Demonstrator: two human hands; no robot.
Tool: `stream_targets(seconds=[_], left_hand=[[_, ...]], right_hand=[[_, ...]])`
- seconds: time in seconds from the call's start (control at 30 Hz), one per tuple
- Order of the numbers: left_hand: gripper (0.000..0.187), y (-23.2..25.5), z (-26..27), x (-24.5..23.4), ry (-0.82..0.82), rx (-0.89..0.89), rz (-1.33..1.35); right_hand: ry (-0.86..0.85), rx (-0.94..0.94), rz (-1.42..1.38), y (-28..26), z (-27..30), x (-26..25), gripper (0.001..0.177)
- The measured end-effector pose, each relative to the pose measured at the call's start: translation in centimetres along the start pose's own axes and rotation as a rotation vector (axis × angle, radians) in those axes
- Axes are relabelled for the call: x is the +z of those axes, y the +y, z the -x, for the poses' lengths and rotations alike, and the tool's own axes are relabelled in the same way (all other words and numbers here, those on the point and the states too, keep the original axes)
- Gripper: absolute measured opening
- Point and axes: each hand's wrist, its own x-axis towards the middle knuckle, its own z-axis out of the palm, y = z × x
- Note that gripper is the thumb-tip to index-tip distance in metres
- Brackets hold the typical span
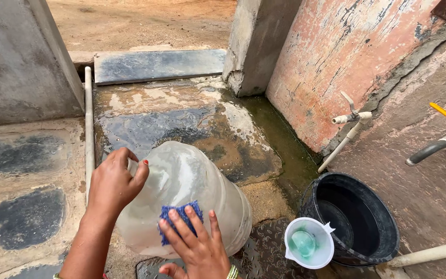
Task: The recorder cleans a large plastic water jug using a blue sponge and a toothbrush at an outdoor tap.
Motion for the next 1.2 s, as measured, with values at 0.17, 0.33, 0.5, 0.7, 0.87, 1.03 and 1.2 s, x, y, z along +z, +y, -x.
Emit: stream_targets(seconds=[0.17, 0.33, 0.5, 0.7, 0.87, 1.03, 1.2], left_hand=[[0.031, 3.7, 1.3, 0.8, 0.013, 0.102, -0.005], [0.032, 4.2, 1.8, 0.0, 0.018, 0.032, -0.049], [0.034, 4.0, 1.9, -0.1, -0.013, -0.029, -0.086], [0.037, 3.5, 1.6, 0.3, 0.005, -0.026, -0.107], [0.037, 0.7, 1.3, -0.2, -0.036, -0.035, -0.022], [0.037, 1.3, 0.6, 0.0, -0.052, -0.014, -0.006], [0.037, 2.9, 0.9, 0.3, -0.067, -0.03, -0.071]], right_hand=[[-0.289, 0.275, -0.309, 2.8, -9.0, -3.1, 0.089], [-0.215, 0.256, -0.06, -1.5, -7.1, -0.5, 0.102], [-0.366, 0.23, -0.067, -8.7, -5.0, 5.3, 0.118], [-0.399, 0.101, 0.235, -9.0, -6.0, 7.2, 0.115], [-0.368, -0.093, 0.065, -7.9, -4.0, 5.7, 0.109], [-0.208, 0.115, -0.044, 2.6, -2.3, -2.8, 0.098], [-0.205, 0.364, -0.554, 7.4, 0.1, -0.3, 0.106]])
